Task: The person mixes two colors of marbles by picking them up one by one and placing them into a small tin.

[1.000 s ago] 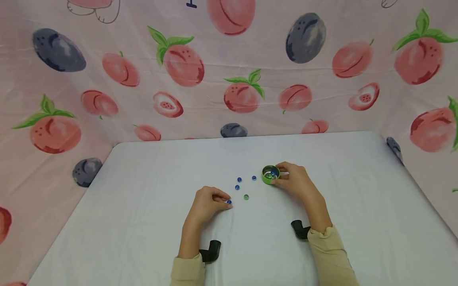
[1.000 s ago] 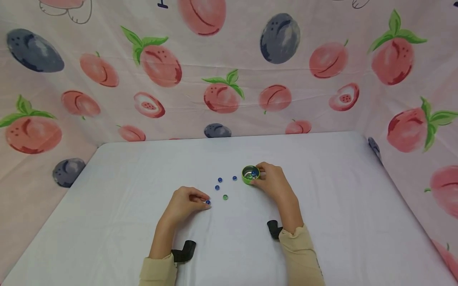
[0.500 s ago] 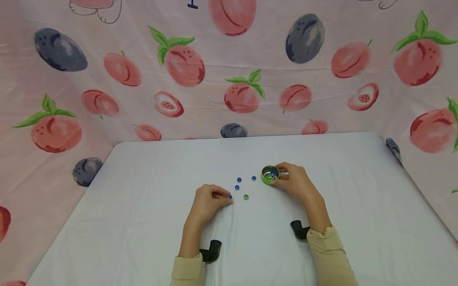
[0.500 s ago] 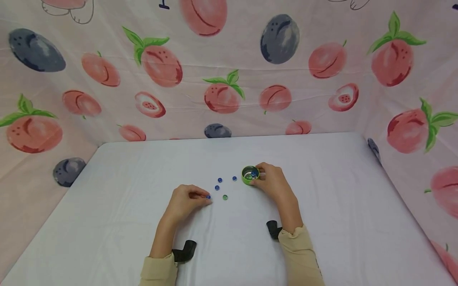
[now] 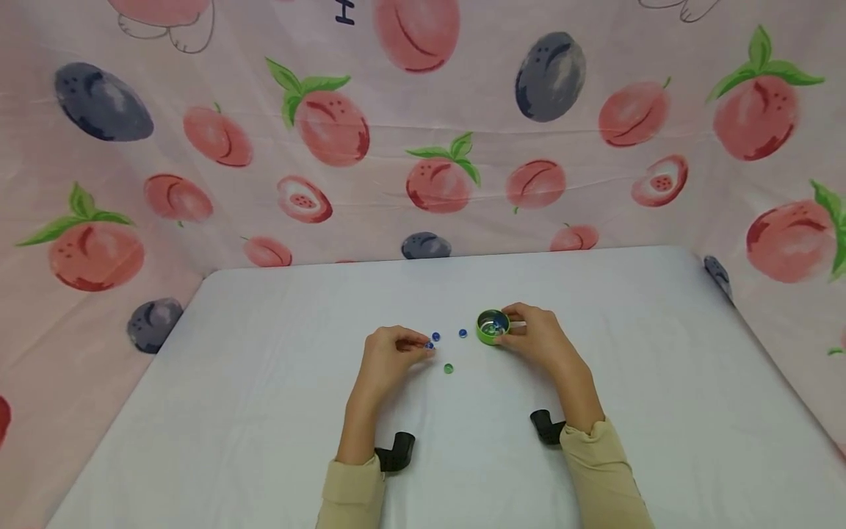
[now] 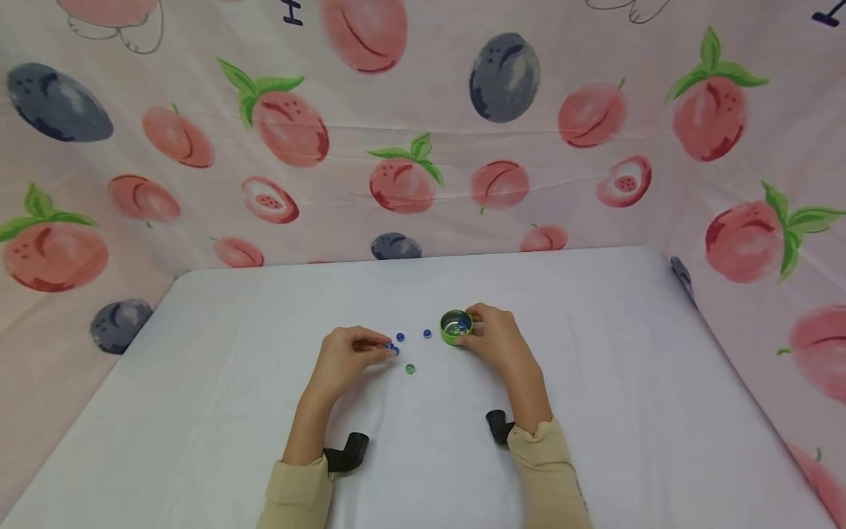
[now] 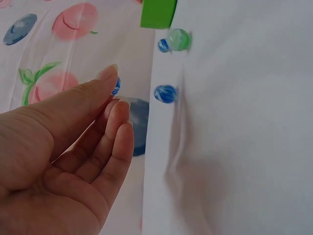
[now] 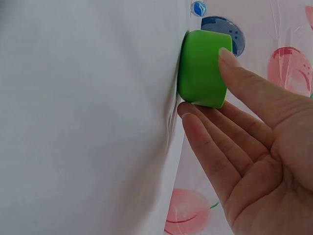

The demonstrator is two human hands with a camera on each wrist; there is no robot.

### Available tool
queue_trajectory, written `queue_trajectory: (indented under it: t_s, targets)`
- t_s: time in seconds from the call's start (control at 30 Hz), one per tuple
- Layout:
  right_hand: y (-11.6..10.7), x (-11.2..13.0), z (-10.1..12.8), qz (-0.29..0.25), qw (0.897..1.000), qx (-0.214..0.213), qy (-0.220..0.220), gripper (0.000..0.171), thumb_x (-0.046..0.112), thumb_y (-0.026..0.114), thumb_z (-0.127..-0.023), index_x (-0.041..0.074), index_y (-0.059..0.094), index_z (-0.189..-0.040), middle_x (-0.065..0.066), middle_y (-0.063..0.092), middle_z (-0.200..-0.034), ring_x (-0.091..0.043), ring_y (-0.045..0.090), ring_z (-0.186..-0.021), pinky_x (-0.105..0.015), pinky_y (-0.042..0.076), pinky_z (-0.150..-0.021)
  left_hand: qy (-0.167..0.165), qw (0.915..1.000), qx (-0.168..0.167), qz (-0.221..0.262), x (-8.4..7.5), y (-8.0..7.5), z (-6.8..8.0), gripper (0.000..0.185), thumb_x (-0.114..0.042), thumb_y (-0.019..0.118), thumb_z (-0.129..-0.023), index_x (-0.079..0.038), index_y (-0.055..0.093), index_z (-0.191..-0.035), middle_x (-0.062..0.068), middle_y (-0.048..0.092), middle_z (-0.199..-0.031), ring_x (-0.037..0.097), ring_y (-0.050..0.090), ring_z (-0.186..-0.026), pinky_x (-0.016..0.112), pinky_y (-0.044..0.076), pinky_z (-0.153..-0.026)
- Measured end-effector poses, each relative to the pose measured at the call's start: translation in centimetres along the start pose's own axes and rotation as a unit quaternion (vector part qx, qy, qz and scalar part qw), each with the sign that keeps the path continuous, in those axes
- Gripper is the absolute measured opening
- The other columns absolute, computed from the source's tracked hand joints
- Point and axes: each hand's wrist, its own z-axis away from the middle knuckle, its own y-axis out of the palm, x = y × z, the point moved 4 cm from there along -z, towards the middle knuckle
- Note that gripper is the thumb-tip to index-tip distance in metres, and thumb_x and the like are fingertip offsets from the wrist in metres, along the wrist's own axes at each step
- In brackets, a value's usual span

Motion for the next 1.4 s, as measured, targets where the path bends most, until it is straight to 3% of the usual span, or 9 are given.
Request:
queue_trajectory:
  t_s: [0.3,0.63,1.1,1.4]
  targets:
    - [0.2,0.0,-0.1,0.005,1.0,-0.005,0.0,0.049,0.005,0.08,-0.093,-0.012,0.06,-0.135,-0.031,0.066,-0.134,-0.043,0.068,-0.122,-0.051,0.054,-0.104,0.009,0.9996,-0.001,0.026,-1.3,0.4,-1.7,0.013,-0.004,0.086,-0.087,-0.001,0.083,-0.099,0.009,0.079,-0.092,0.015,0.07,-0.077,0.025,0.056,-0.071]
    - [0.2,0.0,-0.1,0.009,1.0,-0.006,0.006,0.049,0.006,0.08,-0.094,-0.012,0.059,-0.135,-0.031,0.066,-0.134,-0.043,0.068,-0.122,-0.051,0.054,-0.104,0.028,0.9986,0.011,0.044,-2.4,2.3,-3.4,0.015,-0.008,0.085,-0.09,-0.001,0.082,-0.102,0.011,0.079,-0.097,0.016,0.07,-0.081,0.023,0.053,-0.068]
    - [0.2,-0.1,-0.1,0.013,1.0,-0.009,0.001,0.049,0.006,0.079,-0.095,-0.012,0.059,-0.136,-0.03,0.065,-0.137,-0.042,0.068,-0.122,-0.051,0.054,-0.104,0.058,0.9972,-0.005,0.047,-2.7,4.1,-4.6,0.016,-0.007,0.085,-0.089,0.002,0.082,-0.102,0.014,0.078,-0.098,0.02,0.071,-0.081,0.023,0.056,-0.07]
    - [0.2,-0.2,-0.3,0.02,1.0,-0.014,-0.008,0.049,0.005,0.079,-0.094,-0.012,0.06,-0.135,-0.03,0.066,-0.136,-0.042,0.07,-0.12,-0.051,0.055,-0.102,0.06,0.9962,-0.018,0.06,-2.7,5.3,-4.7,0.016,-0.005,0.083,-0.091,0.003,0.081,-0.105,0.015,0.077,-0.1,0.022,0.07,-0.084,0.021,0.054,-0.069]
